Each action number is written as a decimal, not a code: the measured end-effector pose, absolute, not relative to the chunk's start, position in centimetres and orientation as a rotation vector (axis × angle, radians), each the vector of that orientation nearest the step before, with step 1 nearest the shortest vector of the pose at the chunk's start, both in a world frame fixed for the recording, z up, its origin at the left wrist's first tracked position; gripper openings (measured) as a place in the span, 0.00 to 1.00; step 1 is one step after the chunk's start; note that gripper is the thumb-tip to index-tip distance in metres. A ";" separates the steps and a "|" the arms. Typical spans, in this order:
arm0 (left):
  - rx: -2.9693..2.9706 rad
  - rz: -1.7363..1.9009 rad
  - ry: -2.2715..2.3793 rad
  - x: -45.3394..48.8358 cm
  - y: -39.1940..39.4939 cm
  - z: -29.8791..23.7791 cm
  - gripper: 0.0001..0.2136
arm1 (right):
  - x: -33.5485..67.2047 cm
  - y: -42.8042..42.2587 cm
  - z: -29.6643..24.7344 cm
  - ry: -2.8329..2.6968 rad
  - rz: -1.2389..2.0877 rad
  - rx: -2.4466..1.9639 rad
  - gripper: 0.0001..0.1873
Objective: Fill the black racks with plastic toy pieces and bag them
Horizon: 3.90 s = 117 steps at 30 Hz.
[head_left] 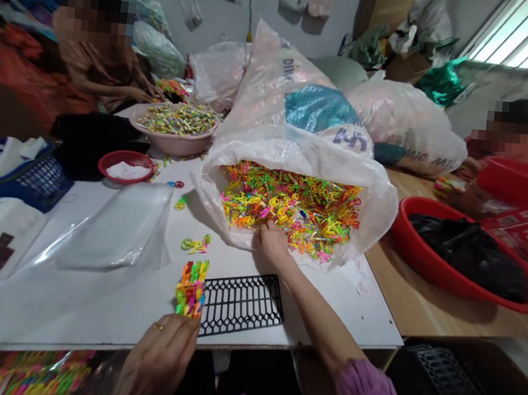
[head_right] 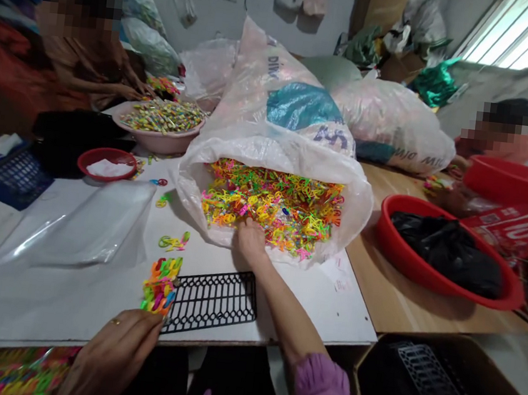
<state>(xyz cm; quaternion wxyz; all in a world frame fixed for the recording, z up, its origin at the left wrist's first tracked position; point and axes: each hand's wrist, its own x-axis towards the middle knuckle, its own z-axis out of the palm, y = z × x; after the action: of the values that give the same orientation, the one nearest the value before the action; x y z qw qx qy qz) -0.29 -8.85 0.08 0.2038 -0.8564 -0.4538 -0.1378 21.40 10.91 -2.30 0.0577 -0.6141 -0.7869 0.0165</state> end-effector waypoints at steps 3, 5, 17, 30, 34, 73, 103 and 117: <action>-2.377 -0.411 -1.271 -0.1 -8.8 -0.2 0.13 | 19.5 11.7 -2.4 -2.396 0.013 -1.908 0.11; -2.371 -0.439 -1.262 -0.2 -8.8 -0.6 0.13 | 19.3 11.0 -2.2 -2.413 0.002 -1.910 0.11; -2.482 -0.422 -1.159 -1.0 -9.1 -1.4 0.11 | 22.4 2.0 -3.2 -2.348 0.210 -1.779 0.09; -2.372 -0.933 -1.402 -0.7 -7.2 1.4 0.08 | 22.4 1.4 -2.7 -2.016 0.196 -2.238 0.09; -2.433 -0.914 -1.573 -0.4 -3.8 1.6 0.11 | 21.6 1.6 -3.3 -1.989 0.210 -2.203 0.11; -2.782 -0.825 -1.659 1.3 -1.8 0.5 0.10 | 16.0 -0.2 -6.5 -1.794 0.968 -1.414 0.07; -2.729 -0.915 -1.402 0.2 -3.0 -1.0 0.10 | 23.4 6.2 -1.6 -2.474 0.239 -1.883 0.12; -2.729 -0.958 -1.331 -0.1 -4.0 -0.4 0.10 | 19.8 13.4 -0.8 -2.821 -0.171 -1.423 0.12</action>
<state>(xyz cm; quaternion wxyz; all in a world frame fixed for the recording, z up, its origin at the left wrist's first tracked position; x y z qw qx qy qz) -0.07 -3.97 -0.43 -0.0210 -0.8570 -0.4180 -0.3007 19.80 13.41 -0.77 -0.0115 -0.4497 -0.8914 -0.0542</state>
